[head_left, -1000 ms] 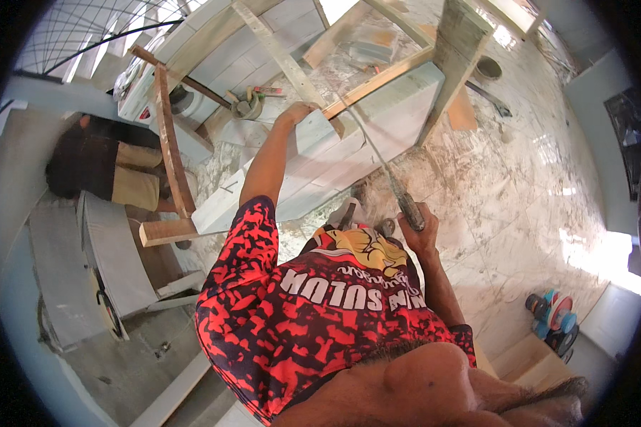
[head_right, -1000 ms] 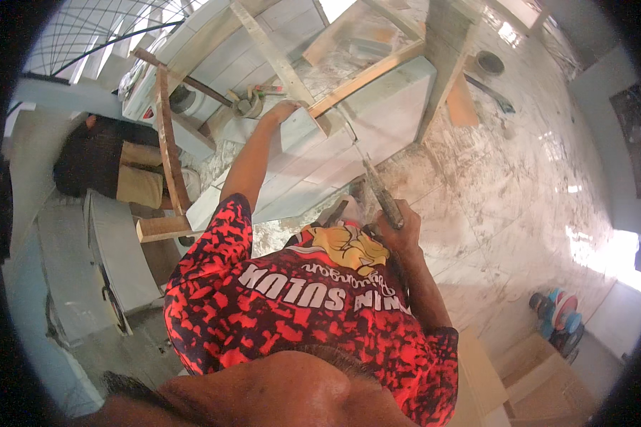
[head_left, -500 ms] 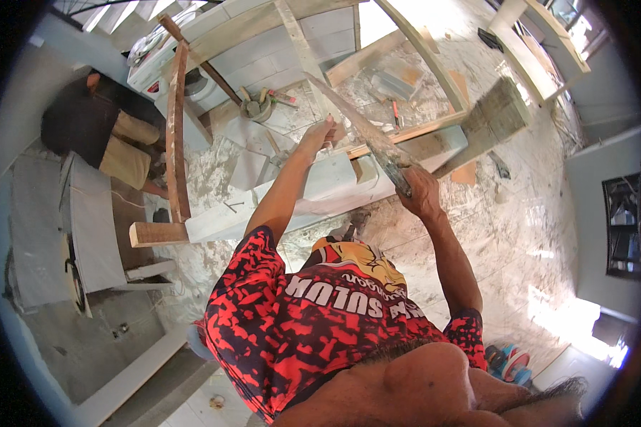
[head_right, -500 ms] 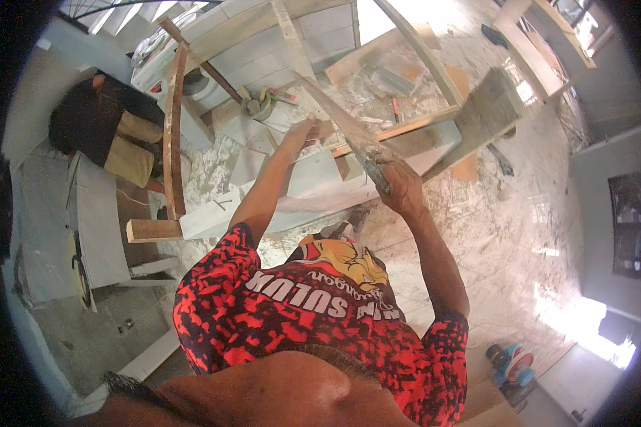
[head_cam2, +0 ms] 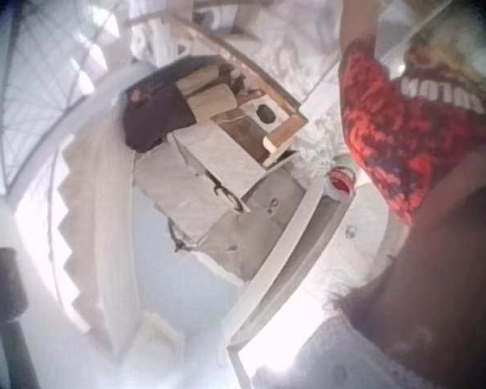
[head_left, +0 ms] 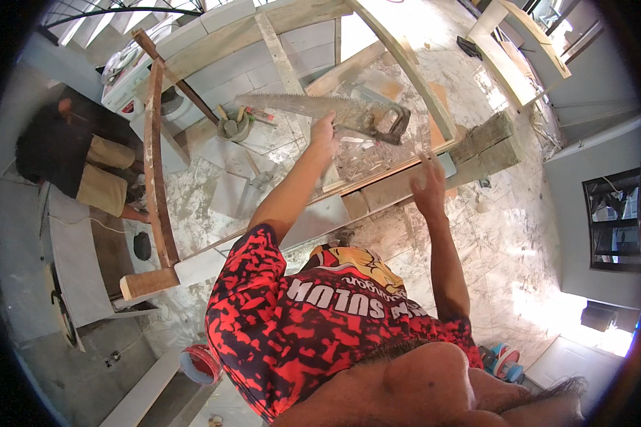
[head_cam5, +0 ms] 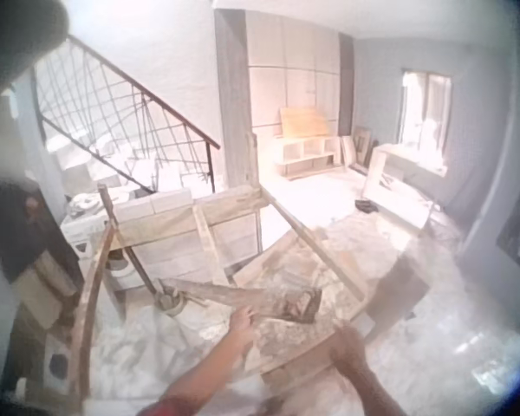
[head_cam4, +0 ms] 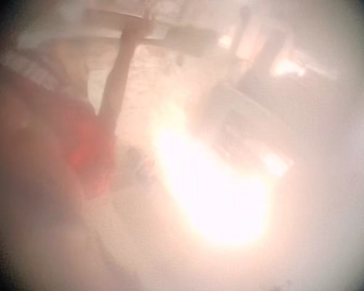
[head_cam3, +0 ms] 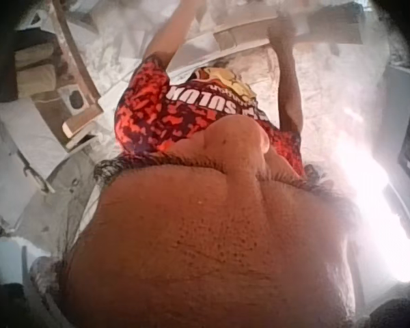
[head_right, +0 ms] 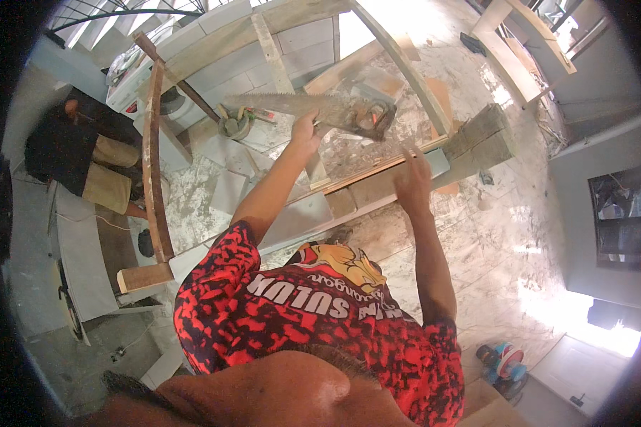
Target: The person uses a hand saw to cut through a piece of lumber while holding it against a wooden frame.
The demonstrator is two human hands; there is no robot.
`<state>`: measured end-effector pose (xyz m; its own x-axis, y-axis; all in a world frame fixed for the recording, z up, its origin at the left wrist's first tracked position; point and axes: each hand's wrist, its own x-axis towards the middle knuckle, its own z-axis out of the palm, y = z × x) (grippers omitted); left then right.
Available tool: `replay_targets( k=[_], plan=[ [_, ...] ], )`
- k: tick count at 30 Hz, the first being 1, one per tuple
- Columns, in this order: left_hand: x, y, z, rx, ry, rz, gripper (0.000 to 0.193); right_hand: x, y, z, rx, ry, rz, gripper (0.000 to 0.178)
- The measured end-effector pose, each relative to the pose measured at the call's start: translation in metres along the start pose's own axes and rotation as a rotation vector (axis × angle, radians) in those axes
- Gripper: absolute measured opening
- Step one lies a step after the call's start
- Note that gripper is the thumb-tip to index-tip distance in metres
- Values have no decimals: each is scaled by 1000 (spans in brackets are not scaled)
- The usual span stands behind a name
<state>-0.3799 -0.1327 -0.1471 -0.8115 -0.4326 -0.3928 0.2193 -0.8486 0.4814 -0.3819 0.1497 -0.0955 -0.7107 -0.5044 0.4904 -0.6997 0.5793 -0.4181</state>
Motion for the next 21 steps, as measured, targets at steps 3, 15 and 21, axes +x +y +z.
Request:
replay_targets(
  k=[3, 15, 21],
  plan=[
    [24, -20, 17, -48, 85, -17, 24, -86, 84, -19, -64, -51, 173, 49],
    [107, -7, -41, 224, 261, 45, 28, -495, 91, -40, -199, -715, 1248, 41],
    [150, 58, -79, 567, 327, 175, 33, -470, 87, -14, 108, -559, 1295, 39]
  ],
)
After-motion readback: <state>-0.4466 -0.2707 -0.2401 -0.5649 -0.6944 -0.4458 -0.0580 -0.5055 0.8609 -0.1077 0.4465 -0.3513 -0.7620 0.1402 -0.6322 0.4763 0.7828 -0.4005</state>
